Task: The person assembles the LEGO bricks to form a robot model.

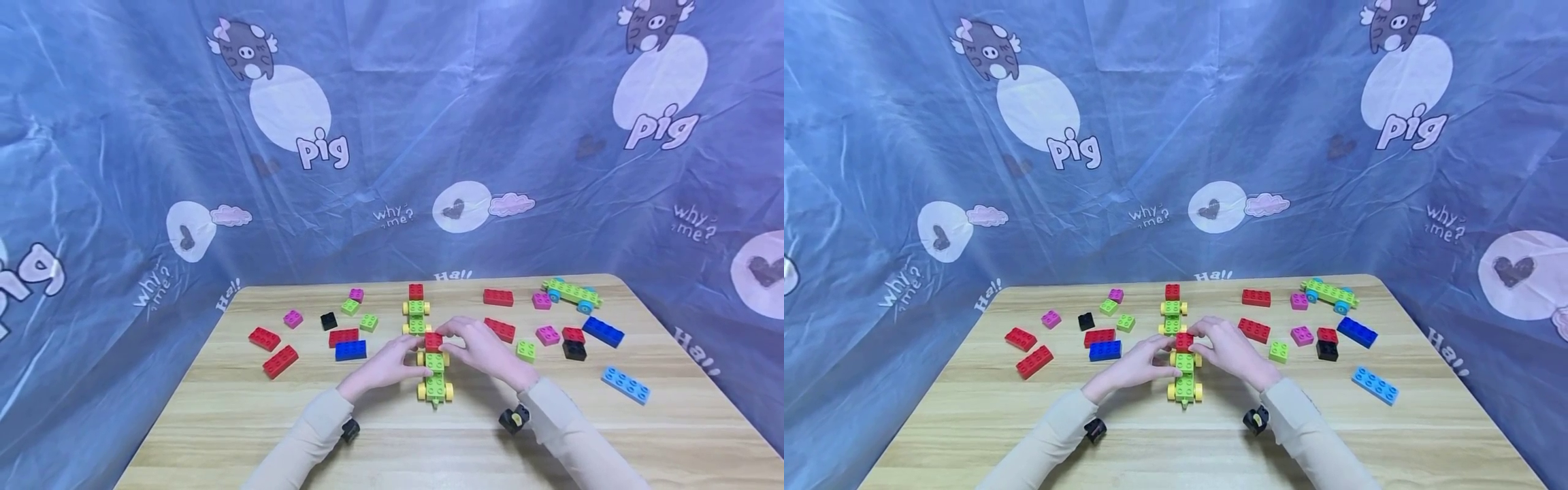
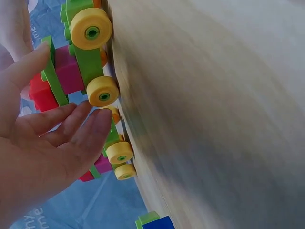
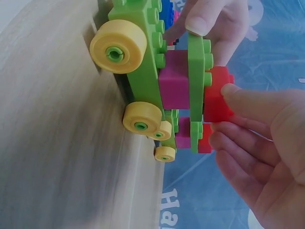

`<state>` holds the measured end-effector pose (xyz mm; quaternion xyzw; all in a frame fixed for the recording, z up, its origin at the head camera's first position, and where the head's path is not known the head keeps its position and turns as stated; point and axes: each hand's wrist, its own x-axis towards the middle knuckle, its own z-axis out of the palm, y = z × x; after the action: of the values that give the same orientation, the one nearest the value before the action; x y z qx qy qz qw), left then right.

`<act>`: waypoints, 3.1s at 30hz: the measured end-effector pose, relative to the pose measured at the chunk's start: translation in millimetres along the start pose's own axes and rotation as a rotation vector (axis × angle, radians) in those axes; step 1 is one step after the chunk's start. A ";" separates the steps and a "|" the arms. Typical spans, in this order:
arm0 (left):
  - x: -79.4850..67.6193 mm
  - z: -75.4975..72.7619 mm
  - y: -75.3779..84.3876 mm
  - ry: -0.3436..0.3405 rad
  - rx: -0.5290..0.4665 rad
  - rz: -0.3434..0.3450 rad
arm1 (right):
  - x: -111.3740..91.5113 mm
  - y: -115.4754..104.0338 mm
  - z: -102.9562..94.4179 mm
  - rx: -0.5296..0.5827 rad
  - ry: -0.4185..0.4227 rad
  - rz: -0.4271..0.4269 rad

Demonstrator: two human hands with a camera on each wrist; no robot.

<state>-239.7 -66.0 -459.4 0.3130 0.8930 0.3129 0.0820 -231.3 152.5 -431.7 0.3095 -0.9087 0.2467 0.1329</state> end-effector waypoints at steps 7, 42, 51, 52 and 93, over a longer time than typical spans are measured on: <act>-2.3 -0.1 1.7 0.003 0.050 -0.005 | -2.6 0.5 -0.2 -0.009 -0.021 0.032; -12.5 8.6 5.1 -0.024 0.313 0.077 | -6.2 7.7 -4.7 -0.048 0.033 -0.042; -11.4 9.6 14.8 0.017 0.387 0.080 | -8.5 12.1 -7.8 -0.044 0.048 -0.026; -11.1 9.5 15.4 0.018 0.389 0.080 | -8.8 12.5 -8.1 -0.045 0.046 -0.021; -0.1 34.6 33.7 0.092 0.583 0.096 | -20.5 23.2 -15.5 -0.017 0.039 0.046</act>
<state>-210.7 -28.0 -466.3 0.3507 0.9322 0.0605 -0.0668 -228.7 186.8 -435.2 0.2826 -0.9148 0.2481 0.1474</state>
